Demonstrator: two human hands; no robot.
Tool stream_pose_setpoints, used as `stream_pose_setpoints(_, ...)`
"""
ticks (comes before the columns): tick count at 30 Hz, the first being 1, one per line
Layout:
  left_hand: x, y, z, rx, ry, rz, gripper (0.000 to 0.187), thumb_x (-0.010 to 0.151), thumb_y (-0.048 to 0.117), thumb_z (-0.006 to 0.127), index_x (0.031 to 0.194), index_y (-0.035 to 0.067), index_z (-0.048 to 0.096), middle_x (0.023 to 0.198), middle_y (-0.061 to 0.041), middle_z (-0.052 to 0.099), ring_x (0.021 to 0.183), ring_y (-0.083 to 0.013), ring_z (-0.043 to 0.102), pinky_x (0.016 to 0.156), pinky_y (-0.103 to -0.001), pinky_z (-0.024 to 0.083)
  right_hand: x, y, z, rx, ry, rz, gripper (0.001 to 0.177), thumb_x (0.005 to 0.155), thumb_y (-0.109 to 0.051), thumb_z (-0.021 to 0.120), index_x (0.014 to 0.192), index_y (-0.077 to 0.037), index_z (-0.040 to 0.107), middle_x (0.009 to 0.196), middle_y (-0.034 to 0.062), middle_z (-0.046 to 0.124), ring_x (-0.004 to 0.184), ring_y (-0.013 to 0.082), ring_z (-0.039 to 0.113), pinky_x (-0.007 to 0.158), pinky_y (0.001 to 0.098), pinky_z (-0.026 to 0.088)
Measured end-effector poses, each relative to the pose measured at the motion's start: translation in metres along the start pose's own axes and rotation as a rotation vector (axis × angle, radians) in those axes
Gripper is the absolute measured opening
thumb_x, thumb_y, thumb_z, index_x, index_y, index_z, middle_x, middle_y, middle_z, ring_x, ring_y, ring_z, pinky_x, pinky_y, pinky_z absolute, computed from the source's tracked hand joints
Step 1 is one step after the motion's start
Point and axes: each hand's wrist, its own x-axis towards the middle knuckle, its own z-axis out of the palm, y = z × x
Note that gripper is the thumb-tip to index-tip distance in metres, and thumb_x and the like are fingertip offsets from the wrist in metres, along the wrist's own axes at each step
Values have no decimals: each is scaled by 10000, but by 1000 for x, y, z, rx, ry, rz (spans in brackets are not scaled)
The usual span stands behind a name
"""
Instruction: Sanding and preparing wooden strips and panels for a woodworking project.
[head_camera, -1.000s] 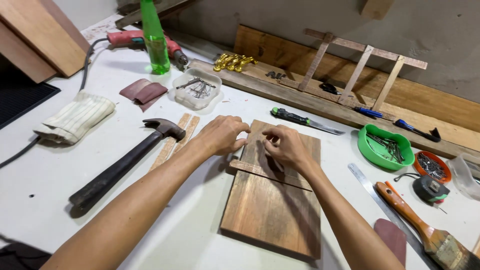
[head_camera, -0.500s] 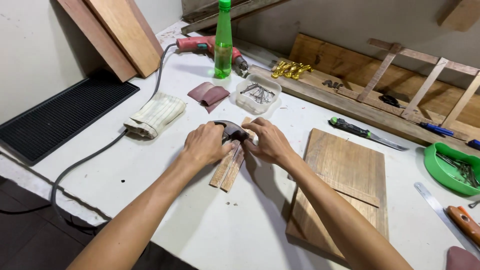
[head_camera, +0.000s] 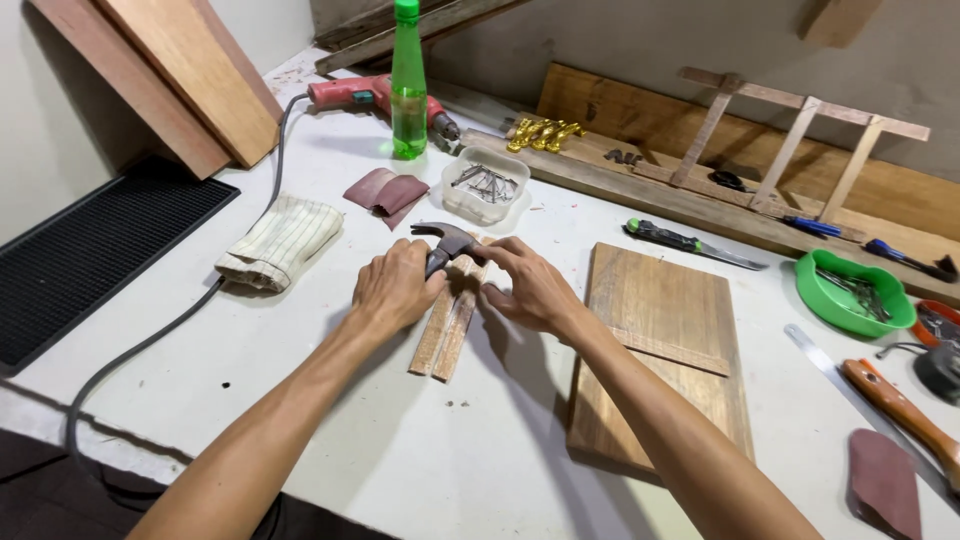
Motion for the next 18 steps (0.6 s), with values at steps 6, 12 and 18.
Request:
stream_pose_setpoints(6,0,58,-11,-206,-91,4,448,845,312,658,1219,64,643,1057,-215,746,970,-379,720,873,-511,555,-35,11,-54,-58,61,103,450,898,-260,695,1332,-151,654,1207,131,649,1010,257,664,857,412,582)
stream_pose_setpoints(12,11,96,27,-156,7,195,470,807,342,740,1157,36,670,1048,-209,735,1042,-403,657,877,-509,528,-78,44,-81,-101,155,117,421,880,-233,719,1283,-116,687,1093,135,694,962,261,680,843,412,584)
stream_pose_setpoints(18,17,155,29,-159,-157,122,381,845,290,725,1149,65,676,919,-140,761,816,-274,740,767,-452,576,-115,74,-111,-123,200,138,452,881,-225,714,1312,-100,665,1117,140,704,997,241,692,874,406,590)
